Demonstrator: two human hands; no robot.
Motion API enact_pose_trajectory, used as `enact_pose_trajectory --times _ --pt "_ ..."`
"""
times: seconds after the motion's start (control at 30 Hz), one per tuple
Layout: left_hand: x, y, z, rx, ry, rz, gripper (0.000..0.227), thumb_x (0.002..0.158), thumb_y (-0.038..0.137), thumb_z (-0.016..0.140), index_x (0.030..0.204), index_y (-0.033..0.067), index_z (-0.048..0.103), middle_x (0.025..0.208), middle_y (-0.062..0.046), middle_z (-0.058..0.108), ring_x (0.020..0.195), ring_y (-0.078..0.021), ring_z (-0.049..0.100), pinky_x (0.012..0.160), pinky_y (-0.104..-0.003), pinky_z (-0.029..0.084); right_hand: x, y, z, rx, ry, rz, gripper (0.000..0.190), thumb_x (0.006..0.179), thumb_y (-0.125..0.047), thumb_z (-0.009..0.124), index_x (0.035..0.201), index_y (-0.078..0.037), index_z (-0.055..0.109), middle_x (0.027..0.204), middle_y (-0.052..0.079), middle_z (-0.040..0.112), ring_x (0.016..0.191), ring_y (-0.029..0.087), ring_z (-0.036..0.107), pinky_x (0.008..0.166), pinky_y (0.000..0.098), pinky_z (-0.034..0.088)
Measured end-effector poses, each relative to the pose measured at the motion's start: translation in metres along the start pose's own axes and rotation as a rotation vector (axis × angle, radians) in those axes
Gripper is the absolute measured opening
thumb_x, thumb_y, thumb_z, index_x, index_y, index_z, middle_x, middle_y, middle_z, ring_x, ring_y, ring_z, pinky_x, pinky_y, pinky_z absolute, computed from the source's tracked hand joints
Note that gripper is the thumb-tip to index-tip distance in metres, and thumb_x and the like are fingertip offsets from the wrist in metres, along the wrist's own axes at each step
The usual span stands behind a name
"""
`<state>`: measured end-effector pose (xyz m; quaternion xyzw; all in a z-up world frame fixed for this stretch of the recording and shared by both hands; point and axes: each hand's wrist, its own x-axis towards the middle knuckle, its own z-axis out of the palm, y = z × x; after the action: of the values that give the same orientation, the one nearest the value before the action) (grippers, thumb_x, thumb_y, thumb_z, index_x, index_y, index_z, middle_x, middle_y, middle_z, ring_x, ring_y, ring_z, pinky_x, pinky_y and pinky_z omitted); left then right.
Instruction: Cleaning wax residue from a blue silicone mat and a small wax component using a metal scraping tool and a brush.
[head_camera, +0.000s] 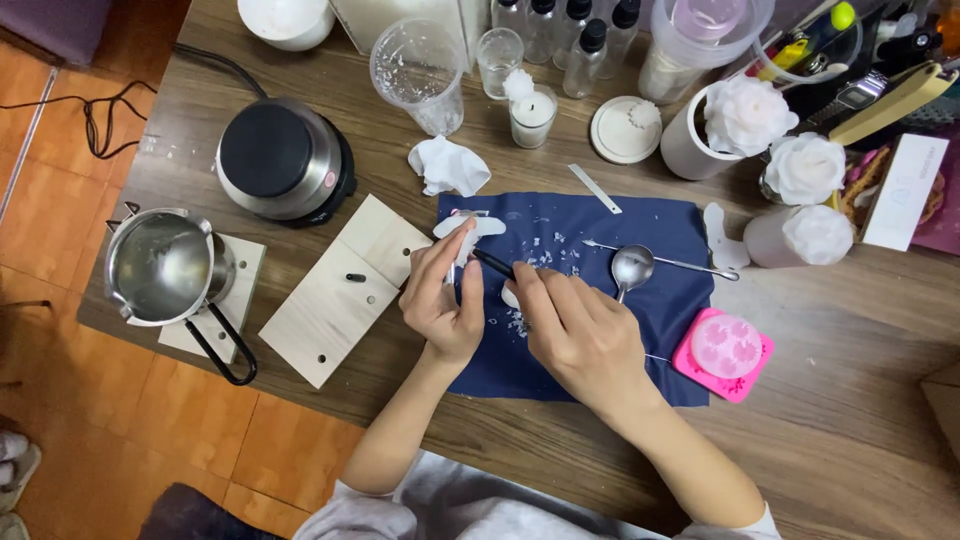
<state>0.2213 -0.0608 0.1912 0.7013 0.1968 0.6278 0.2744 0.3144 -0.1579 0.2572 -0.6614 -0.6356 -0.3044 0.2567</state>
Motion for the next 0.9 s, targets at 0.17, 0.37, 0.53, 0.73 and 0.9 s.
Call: enact_pose_trajectory --times 0.17,0.37,0.53,0.73,0.9 --pt "-0.003 -0.004 0.0 0.01 -0.012 0.025 0.022 0.085 0.003 0.061 0.104 -0.0085 0.064 0.099 -0.02 0.069 0.077 -0.0234 0.067 0.071 -0.03 0.048 -0.002 0.0 0.001 0.068 -0.014 0.067 0.004 0.086 -0.01 0.063 0.082 -0.01 0.065 0.062 0.0 0.051 0.045 0.009 0.048 0.042 0.0142 0.043" --pt "-0.004 -0.006 -0.001 0.031 -0.033 0.065 0.021 0.084 0.001 0.062 0.102 -0.0076 0.065 0.098 -0.02 0.07 0.076 -0.0246 0.067 0.07 -0.03 0.046 -0.003 0.003 0.0 0.206 -0.094 0.134 0.006 0.087 -0.008 0.062 0.082 -0.008 0.065 0.056 0.0 0.047 0.042 0.01 0.047 0.039 0.0151 0.042" --pt "0.0 -0.009 -0.004 0.091 -0.035 0.136 0.018 0.081 0.001 0.064 0.098 -0.0056 0.067 0.095 -0.018 0.071 0.073 -0.0238 0.066 0.07 -0.031 0.045 0.011 0.009 -0.013 0.468 -0.196 0.234 0.004 0.085 -0.004 0.063 0.087 -0.004 0.067 0.057 0.004 0.053 0.043 0.017 0.055 0.039 0.0225 0.047" --pt "-0.003 -0.012 -0.005 0.206 0.011 0.211 0.018 0.081 0.003 0.063 0.098 -0.0023 0.067 0.095 -0.014 0.073 0.073 -0.0198 0.063 0.073 -0.03 0.039 0.009 0.009 -0.014 0.517 -0.197 0.208 0.009 0.084 0.001 0.062 0.091 -0.004 0.065 0.062 0.005 0.053 0.046 0.018 0.057 0.043 0.0225 0.049" --pt "-0.004 -0.012 -0.004 0.232 0.022 0.207 0.016 0.08 0.004 0.063 0.095 -0.0013 0.068 0.092 -0.012 0.073 0.072 -0.0182 0.062 0.074 -0.029 0.037 0.002 0.008 -0.009 0.343 -0.135 0.132 0.005 0.086 -0.006 0.062 0.086 -0.008 0.066 0.06 0.001 0.052 0.042 0.011 0.049 0.038 0.0175 0.043"
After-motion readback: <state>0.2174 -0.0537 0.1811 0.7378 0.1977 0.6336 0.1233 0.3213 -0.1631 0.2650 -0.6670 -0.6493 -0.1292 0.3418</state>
